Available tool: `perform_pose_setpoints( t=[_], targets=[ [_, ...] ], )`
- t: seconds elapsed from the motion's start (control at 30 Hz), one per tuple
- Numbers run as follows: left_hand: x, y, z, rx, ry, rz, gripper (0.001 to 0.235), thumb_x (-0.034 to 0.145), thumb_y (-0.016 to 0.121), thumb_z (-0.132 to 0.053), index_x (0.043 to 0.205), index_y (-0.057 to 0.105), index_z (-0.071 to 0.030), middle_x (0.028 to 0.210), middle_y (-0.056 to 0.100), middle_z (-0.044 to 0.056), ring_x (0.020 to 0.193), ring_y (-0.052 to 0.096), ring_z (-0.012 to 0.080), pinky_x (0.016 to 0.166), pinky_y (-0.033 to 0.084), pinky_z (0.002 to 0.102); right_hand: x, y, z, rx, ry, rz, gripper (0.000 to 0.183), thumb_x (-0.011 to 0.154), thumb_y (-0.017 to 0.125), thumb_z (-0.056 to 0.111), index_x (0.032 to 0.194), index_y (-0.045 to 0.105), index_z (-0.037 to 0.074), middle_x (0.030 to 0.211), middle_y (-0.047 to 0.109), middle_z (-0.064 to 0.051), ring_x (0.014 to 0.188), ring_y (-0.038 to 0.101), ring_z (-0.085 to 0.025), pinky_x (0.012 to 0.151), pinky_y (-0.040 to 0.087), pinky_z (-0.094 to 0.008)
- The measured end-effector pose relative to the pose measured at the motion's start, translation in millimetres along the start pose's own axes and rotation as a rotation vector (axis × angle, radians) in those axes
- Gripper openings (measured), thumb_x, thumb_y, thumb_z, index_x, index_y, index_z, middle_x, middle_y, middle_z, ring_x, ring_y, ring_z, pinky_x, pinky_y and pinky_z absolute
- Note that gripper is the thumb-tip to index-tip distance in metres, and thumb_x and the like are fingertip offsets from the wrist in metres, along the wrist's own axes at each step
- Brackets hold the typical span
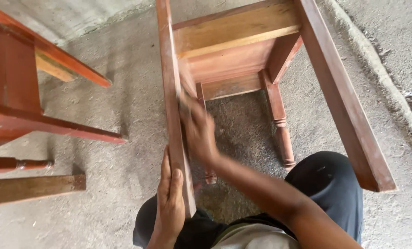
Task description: The person sands the legs, seat frame, and backrest of a wooden chair using a sanding block. They work on different sections of the chair, including the vertical legs and the horizontal slats, while the chair is positioned on a concrete floor.
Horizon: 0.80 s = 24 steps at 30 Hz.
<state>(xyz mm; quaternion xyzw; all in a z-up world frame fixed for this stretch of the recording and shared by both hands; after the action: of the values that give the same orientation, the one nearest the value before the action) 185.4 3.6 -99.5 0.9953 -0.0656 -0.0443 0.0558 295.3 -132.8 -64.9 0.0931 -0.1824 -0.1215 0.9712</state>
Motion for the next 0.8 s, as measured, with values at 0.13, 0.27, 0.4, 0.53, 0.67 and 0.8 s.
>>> perform_pose_setpoints(
  t=[0.13, 0.27, 0.4, 0.53, 0.67, 0.8],
  targets=[
    [0.4, 9.9, -31.7, 0.246, 0.161, -0.020, 0.062, 0.109, 0.038, -0.026, 0.164, 0.020, -0.002, 0.169, 0.032, 0.015, 0.149, 0.041, 0.0213, 0.116, 0.038, 0.033, -66.3, -15.9, 29.7, 0.046, -0.249, 0.067, 0.042, 0.106, 0.051, -0.004, 0.146, 0.056, 0.006, 0.152, 0.056, -0.019, 0.144, 0.055, -0.034, 0.120, 0.047, -0.042],
    [1.7, 13.7, -32.8, 0.208, 0.033, -0.090, 0.064, 0.106, 0.038, -0.027, 0.164, 0.020, -0.009, 0.165, 0.038, 0.014, 0.136, 0.050, 0.0210, 0.108, 0.044, 0.036, 43.5, -3.6, -4.0, -0.164, -0.074, 0.023, 0.039, 0.107, 0.047, -0.002, 0.140, 0.063, 0.012, 0.117, 0.072, -0.021, 0.100, 0.068, -0.033, 0.083, 0.058, -0.040],
    [-0.7, 6.6, -30.6, 0.242, -0.013, -0.145, 0.065, 0.104, 0.040, -0.026, 0.164, 0.022, -0.009, 0.159, 0.046, 0.017, 0.128, 0.058, 0.0236, 0.103, 0.048, 0.037, 121.6, 10.2, -50.0, -0.257, 0.061, -0.081, 0.029, 0.111, 0.045, 0.010, 0.131, 0.067, 0.013, 0.090, 0.077, -0.015, 0.054, 0.070, -0.026, 0.045, 0.059, -0.033],
    [4.7, 2.8, -21.4, 0.232, -0.043, -0.137, 0.068, 0.101, 0.037, -0.028, 0.163, 0.016, -0.012, 0.158, 0.044, 0.014, 0.130, 0.058, 0.0226, 0.102, 0.052, 0.037, -7.5, -3.1, 4.5, -0.051, -0.272, -0.043, 0.036, 0.110, 0.042, 0.000, 0.142, 0.057, 0.007, 0.123, 0.069, -0.022, 0.094, 0.077, -0.029, 0.071, 0.068, -0.035],
    [2.2, -2.0, -11.8, 0.188, -0.123, -0.147, 0.072, 0.099, 0.038, -0.031, 0.166, 0.016, -0.018, 0.159, 0.045, 0.014, 0.123, 0.059, 0.0241, 0.094, 0.053, 0.040, 1.6, -5.9, 18.5, -0.042, -0.537, -0.091, 0.032, 0.115, 0.044, -0.002, 0.142, 0.058, 0.007, 0.137, 0.063, -0.024, 0.122, 0.069, -0.037, 0.096, 0.064, -0.045],
    [-5.0, 5.4, -17.5, 0.168, -0.262, -0.180, 0.076, 0.096, 0.040, -0.034, 0.168, 0.016, -0.033, 0.159, 0.048, 0.008, 0.100, 0.068, 0.0229, 0.058, 0.061, 0.036, 104.7, 10.6, -47.3, -0.149, 0.096, -0.042, 0.035, 0.108, 0.049, 0.008, 0.138, 0.065, 0.013, 0.080, 0.076, -0.017, 0.054, 0.062, -0.025, 0.040, 0.052, -0.034]
  ],
)
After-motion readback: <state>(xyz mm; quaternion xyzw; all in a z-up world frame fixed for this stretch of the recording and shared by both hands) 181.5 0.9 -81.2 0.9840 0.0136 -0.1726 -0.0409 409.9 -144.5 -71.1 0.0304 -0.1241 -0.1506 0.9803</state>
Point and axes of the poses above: each hand's wrist, its own x-axis towards the middle knuckle, its own y-axis out of the palm, z = x × y, the point moved 9 cm from there along x, towards the middle knuckle
